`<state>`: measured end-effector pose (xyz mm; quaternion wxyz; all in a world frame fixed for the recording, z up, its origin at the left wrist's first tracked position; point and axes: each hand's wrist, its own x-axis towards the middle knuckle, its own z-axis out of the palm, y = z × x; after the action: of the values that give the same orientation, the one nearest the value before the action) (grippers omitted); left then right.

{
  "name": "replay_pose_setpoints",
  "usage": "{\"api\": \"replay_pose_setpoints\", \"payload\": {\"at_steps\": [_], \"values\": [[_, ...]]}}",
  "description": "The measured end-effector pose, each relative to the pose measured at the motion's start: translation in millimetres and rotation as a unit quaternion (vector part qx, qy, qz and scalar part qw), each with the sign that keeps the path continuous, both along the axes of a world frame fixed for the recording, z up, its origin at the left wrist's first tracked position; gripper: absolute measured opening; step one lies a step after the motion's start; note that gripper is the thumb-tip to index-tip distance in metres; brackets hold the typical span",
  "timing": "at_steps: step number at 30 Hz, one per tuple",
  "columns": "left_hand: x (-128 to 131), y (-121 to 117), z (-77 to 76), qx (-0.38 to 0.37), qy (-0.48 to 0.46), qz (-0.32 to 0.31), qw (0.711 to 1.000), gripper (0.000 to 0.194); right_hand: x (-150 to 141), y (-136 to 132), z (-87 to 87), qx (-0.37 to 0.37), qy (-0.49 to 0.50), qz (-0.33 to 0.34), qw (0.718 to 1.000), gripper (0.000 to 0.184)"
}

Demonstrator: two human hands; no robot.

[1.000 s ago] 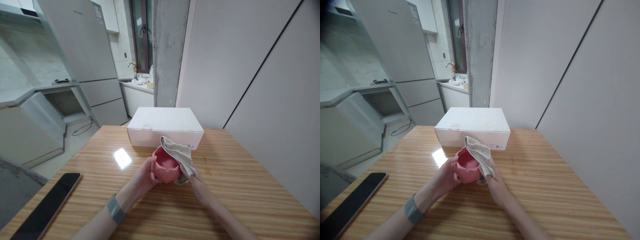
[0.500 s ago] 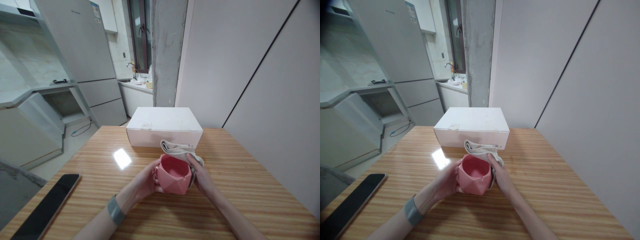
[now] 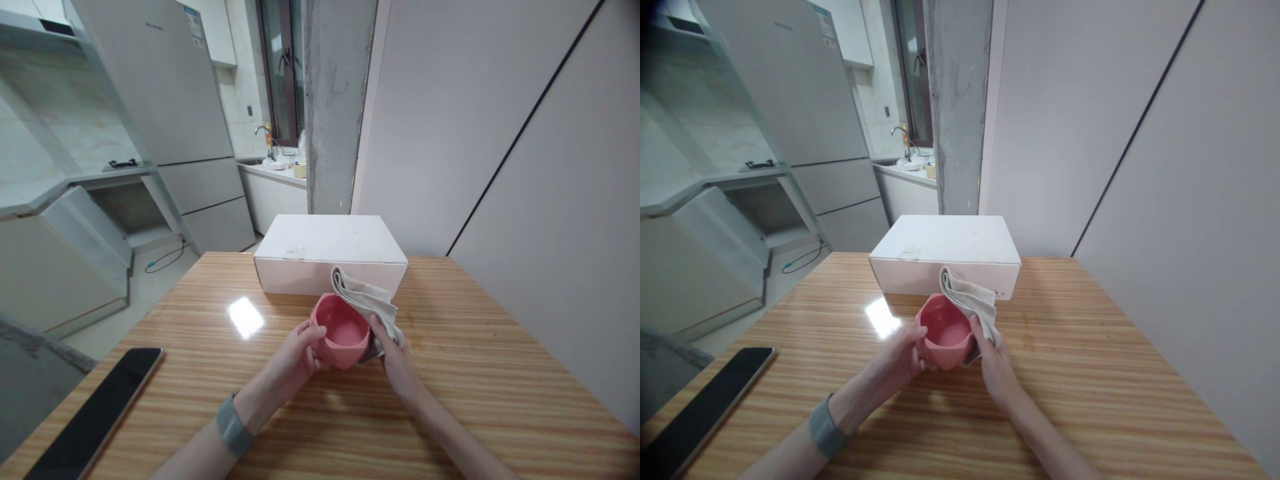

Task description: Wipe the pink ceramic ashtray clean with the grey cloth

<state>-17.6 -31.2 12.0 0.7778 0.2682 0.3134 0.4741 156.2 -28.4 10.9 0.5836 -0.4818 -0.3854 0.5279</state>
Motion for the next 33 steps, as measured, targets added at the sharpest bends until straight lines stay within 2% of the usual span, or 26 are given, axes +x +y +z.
{"api": "replay_pose_setpoints", "payload": {"at_steps": [4,7,11,13,19,22,25,29,31,33], "values": [[-2,0,6.9,-0.072,0.000,-0.069,0.995,0.037,7,5,0.8,0.025,0.001,0.010,1.000,0.042],[-2,1,6.2,-0.119,0.015,-0.090,0.989,0.041,11,9,1.4,0.024,0.009,0.034,0.999,0.044],[-3,2,3.0,-0.104,0.011,-0.112,0.988,0.035,10,10,1.7,0.022,0.039,0.078,0.996,0.045],[-4,2,1.1,-0.101,0.007,-0.102,0.990,0.034,10,8,2.3,0.021,0.038,0.087,0.995,0.044],[0,2,-1.8,-0.040,-0.029,-0.032,0.998,0.040,6,-1,7.1,0.010,-0.032,0.033,0.999,0.048],[0,2,1.4,0.002,-0.064,-0.020,0.998,0.039,2,-5,9.6,0.019,-0.036,0.053,0.998,0.048],[-2,1,5.5,0.009,-0.081,-0.031,0.996,0.037,1,-5,11.2,0.034,-0.027,0.057,0.997,0.046],[-6,1,9.1,-0.074,-0.099,-0.086,0.989,0.042,7,-3,11.8,0.035,-0.026,0.031,0.999,0.044],[-7,2,10.2,-0.121,-0.091,-0.090,0.984,0.049,10,0,10.2,0.035,-0.032,0.017,0.999,0.044],[-6,2,11.1,-0.137,-0.071,-0.082,0.985,0.051,13,4,6.3,0.033,-0.028,0.003,0.999,0.046]]}}
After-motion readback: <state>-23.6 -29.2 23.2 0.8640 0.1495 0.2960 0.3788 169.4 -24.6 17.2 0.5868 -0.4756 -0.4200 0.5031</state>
